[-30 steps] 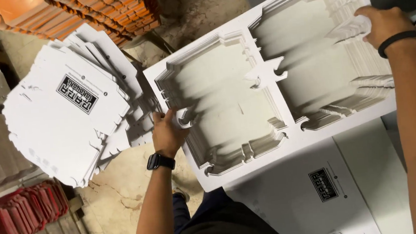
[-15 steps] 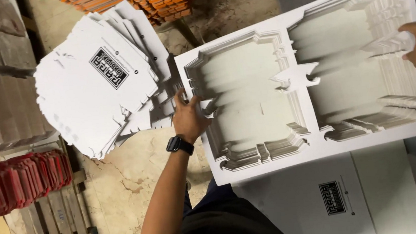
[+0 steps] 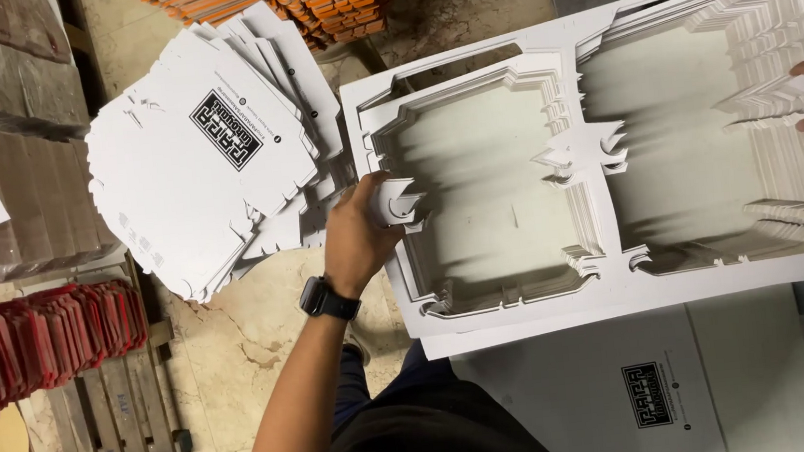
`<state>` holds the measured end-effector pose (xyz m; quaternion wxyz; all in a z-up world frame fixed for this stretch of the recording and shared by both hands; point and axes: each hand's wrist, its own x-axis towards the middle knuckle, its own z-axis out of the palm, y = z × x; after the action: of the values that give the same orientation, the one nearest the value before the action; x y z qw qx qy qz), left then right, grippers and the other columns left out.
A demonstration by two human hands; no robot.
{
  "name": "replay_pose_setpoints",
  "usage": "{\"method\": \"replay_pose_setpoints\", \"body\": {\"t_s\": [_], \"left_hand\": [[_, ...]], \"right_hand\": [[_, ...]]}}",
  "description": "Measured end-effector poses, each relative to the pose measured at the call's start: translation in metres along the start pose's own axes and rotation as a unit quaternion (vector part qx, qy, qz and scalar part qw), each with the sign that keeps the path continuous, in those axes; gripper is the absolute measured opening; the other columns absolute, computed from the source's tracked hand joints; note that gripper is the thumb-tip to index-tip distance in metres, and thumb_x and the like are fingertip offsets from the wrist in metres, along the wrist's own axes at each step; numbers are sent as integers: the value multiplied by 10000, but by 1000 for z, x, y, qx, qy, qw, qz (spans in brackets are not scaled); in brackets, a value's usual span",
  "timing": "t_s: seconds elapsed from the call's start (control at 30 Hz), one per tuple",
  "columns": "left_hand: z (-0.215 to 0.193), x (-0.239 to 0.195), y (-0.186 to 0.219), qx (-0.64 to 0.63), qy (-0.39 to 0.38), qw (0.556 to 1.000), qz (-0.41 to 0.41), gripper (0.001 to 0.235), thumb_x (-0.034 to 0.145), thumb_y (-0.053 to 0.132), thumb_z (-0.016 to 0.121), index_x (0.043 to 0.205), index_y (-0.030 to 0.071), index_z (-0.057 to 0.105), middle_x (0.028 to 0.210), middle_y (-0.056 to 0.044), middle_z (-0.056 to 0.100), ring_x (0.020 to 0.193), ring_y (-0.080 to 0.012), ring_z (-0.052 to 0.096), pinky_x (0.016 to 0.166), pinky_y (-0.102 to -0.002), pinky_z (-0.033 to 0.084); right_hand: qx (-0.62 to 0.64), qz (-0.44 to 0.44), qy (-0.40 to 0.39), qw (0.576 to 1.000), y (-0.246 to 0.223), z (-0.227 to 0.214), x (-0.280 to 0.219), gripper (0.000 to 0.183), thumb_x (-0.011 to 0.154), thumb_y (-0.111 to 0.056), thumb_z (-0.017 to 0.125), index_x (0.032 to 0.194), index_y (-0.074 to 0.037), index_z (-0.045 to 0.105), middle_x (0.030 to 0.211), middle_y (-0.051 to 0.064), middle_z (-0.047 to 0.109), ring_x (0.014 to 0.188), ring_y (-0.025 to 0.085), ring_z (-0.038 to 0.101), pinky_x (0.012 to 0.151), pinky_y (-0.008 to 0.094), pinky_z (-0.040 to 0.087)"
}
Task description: Removing the outer excess frame from die-cut cardboard sheets and stacking the finished pieces.
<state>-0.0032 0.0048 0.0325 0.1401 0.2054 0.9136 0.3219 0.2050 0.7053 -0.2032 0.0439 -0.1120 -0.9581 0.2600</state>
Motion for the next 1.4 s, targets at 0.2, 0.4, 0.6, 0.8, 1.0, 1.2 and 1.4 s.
{"method": "replay_pose_setpoints", "body": {"t_s": [0.2, 0.4, 0.6, 0.8, 1.0, 1.2, 1.4], "left_hand": [[-32, -21, 88, 190, 48, 980, 29, 807, 637, -274, 452, 1353, 84, 556, 951, -162, 567, 512, -308, 580, 388, -445, 529], [-57, -51, 129, 277, -3, 961, -9, 516, 869, -255, 464, 1312, -3, 546, 1148, -213, 535, 470, -225, 608, 358, -379, 624], [-75, -77, 140, 237, -75, 966, -72, 695, 760, -299, 452, 1376, 19, 512, 1157, -229, 594, 541, -306, 701, 471, -449, 697], [-37, -67, 85, 190, -89, 974, -89, 779, 737, -48, 758, 1458, 80, 493, 1102, -215, 617, 678, -359, 705, 636, -460, 654], [57, 5, -48, 80, -118, 985, -93, 695, 697, 206, 872, 1339, 150, 611, 1010, -146, 765, 886, -311, 724, 731, -426, 588], [57, 7, -66, 50, -93, 993, -58, 700, 681, 229, 901, 1328, 190, 638, 1191, -211, 650, 904, -377, 693, 745, -452, 578], [67, 3, -58, 103, -59, 991, -60, 667, 742, 507, 880, 1300, 211, 665, 1127, -157, 546, 809, -373, 688, 670, -541, 624]], "right_hand": [[-161, 61, -24, 985, -15, -12, 2, 965, 542, 64, 968, 1466, -84, 735, 1286, 227, 754, 1043, 390, 708, 944, 411, 523], [-296, 114, -64, 946, -58, -28, 6, 835, 658, -147, 981, 1456, -227, 747, 1079, 191, 824, 919, 357, 777, 818, 387, 619], [-344, 182, -122, 913, -129, -52, 15, 785, 761, -184, 934, 1499, -288, 688, 1003, 234, 842, 915, 408, 786, 703, 486, 673], [-269, 206, -134, 931, -142, -59, 15, 790, 800, -82, 905, 1529, -250, 653, 1041, 328, 793, 975, 510, 728, 723, 599, 637], [-323, 159, -130, 924, -117, -51, 16, 845, 732, -157, 949, 1524, -257, 672, 1000, 277, 829, 948, 456, 756, 708, 539, 659], [-385, 154, -101, 905, -111, -45, 14, 778, 722, -262, 955, 1464, -305, 724, 977, 180, 840, 803, 358, 801, 553, 448, 680], [-301, 115, -59, 945, -84, -36, 7, 826, 653, -112, 983, 1443, -200, 760, 1052, 206, 809, 871, 378, 760, 722, 428, 630]]}}
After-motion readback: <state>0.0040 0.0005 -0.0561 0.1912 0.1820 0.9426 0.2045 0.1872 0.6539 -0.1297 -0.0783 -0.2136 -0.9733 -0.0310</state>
